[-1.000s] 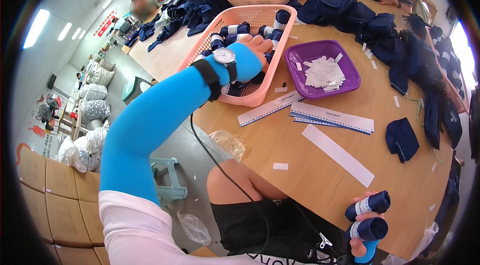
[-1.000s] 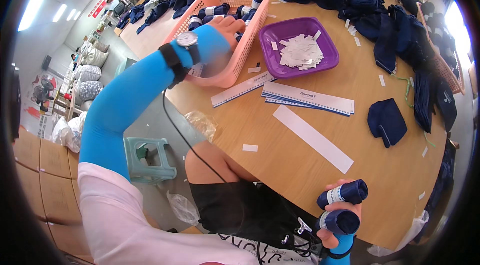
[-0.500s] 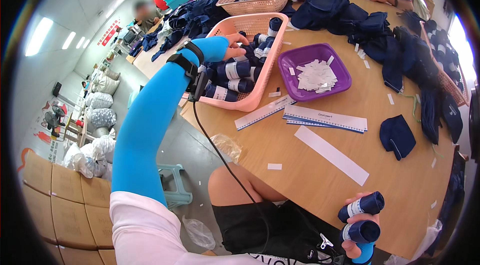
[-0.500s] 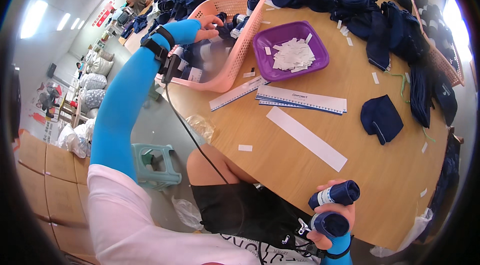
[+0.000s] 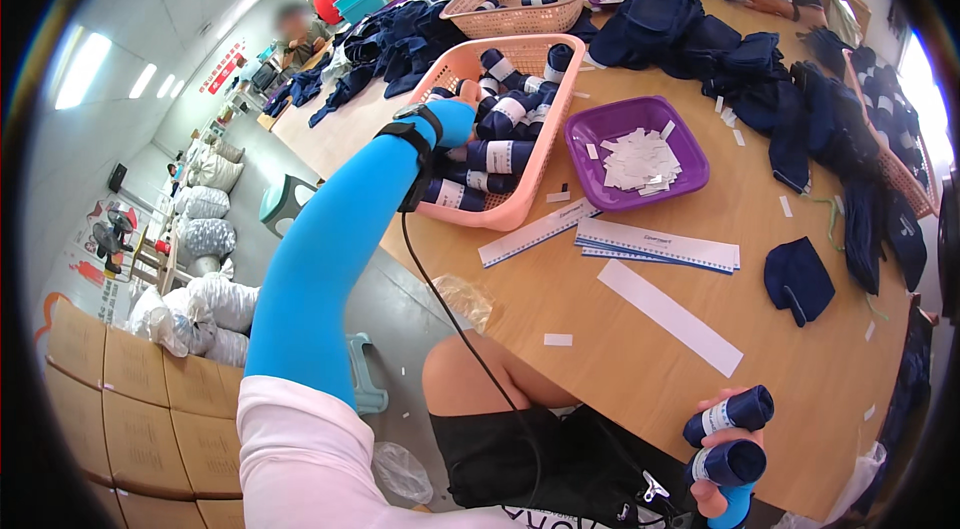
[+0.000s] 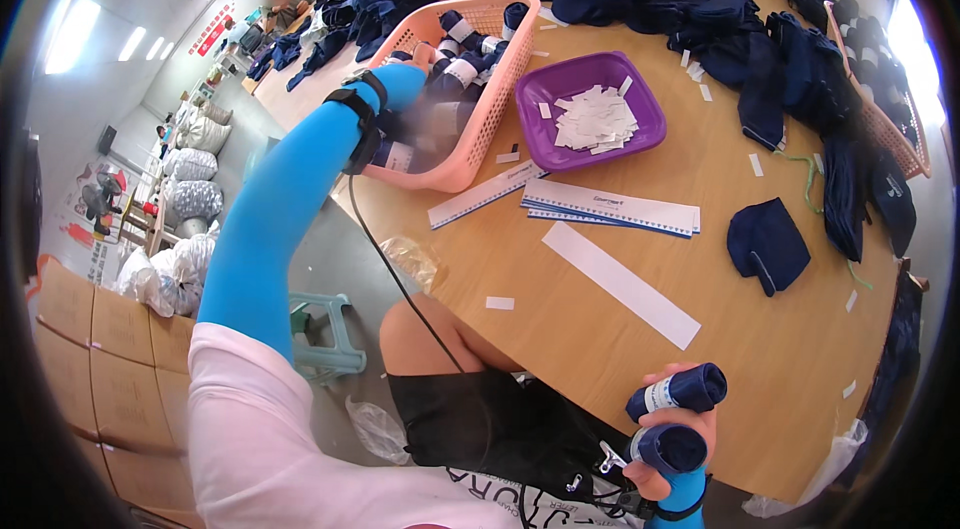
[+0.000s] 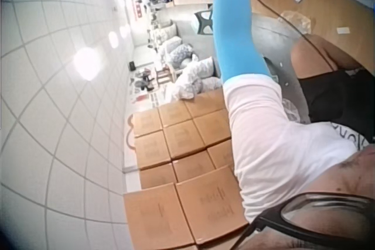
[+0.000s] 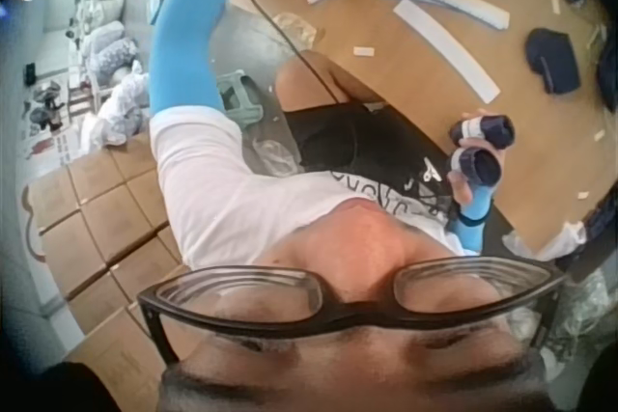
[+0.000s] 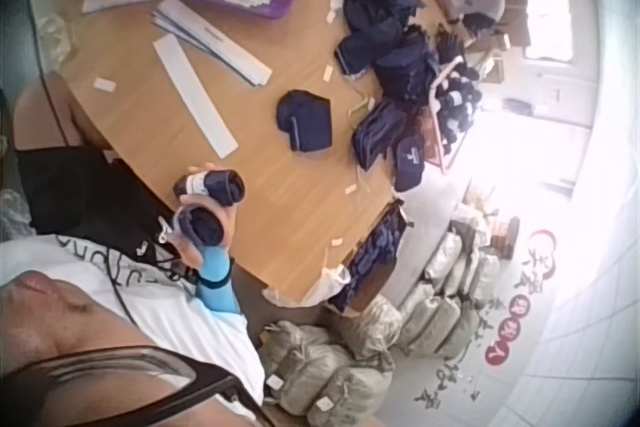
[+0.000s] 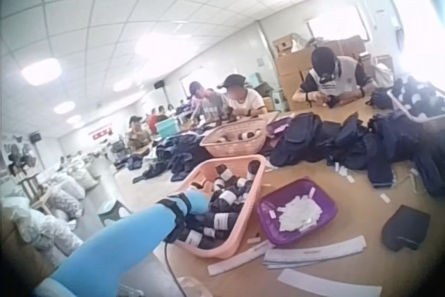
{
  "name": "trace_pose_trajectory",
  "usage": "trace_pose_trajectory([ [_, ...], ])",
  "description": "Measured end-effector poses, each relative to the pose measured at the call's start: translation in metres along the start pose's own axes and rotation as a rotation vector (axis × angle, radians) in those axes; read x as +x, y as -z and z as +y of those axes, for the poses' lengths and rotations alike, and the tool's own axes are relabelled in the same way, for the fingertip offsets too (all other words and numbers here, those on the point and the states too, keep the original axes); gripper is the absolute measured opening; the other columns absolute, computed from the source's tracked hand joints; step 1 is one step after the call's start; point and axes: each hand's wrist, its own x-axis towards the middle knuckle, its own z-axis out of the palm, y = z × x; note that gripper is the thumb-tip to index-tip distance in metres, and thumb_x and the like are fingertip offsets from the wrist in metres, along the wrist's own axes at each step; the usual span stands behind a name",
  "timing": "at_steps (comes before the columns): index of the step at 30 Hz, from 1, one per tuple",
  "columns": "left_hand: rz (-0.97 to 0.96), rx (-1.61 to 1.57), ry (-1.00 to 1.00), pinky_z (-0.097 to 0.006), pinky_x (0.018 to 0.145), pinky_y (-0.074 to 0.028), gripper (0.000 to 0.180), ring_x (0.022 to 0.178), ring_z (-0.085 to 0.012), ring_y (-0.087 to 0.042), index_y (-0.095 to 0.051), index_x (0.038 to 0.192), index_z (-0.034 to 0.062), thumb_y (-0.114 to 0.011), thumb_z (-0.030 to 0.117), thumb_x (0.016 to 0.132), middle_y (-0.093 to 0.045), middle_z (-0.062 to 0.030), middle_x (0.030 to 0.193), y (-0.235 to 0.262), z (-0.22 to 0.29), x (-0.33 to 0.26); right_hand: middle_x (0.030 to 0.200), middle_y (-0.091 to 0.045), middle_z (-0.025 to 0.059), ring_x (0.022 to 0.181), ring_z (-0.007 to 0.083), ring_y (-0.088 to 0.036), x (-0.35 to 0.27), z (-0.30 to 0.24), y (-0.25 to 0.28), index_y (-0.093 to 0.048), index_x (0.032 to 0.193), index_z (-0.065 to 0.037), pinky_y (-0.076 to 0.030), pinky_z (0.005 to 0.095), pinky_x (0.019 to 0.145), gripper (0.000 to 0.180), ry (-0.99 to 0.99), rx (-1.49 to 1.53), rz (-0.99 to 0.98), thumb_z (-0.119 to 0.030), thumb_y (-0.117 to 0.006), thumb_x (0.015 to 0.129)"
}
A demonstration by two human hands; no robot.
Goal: Manually wrapping pairs of folded socks with paper bands.
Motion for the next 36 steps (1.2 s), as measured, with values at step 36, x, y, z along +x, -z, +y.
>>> trace_pose_trajectory([
  [36, 0.102, -0.197, 0.165, -0.045, 0.114, -0.043, 0.046, 0.131, -0.0373, -0.059, -0.063, 0.141, 0.0193, -0.043, 0.027, 0.1, -0.064, -0.017, 0.139, -0.047, -0.075, 0.104, 0.126, -0.051, 0.0203, 0.106, 0.0352, -0.066, 0.001, 0.004, 0.002, -0.074, 0.09, -0.013, -0.053, 0.0497, 0.091, 0.051, -0.057, 0.056, 0.027, -0.054, -0.09, 0.066],
])
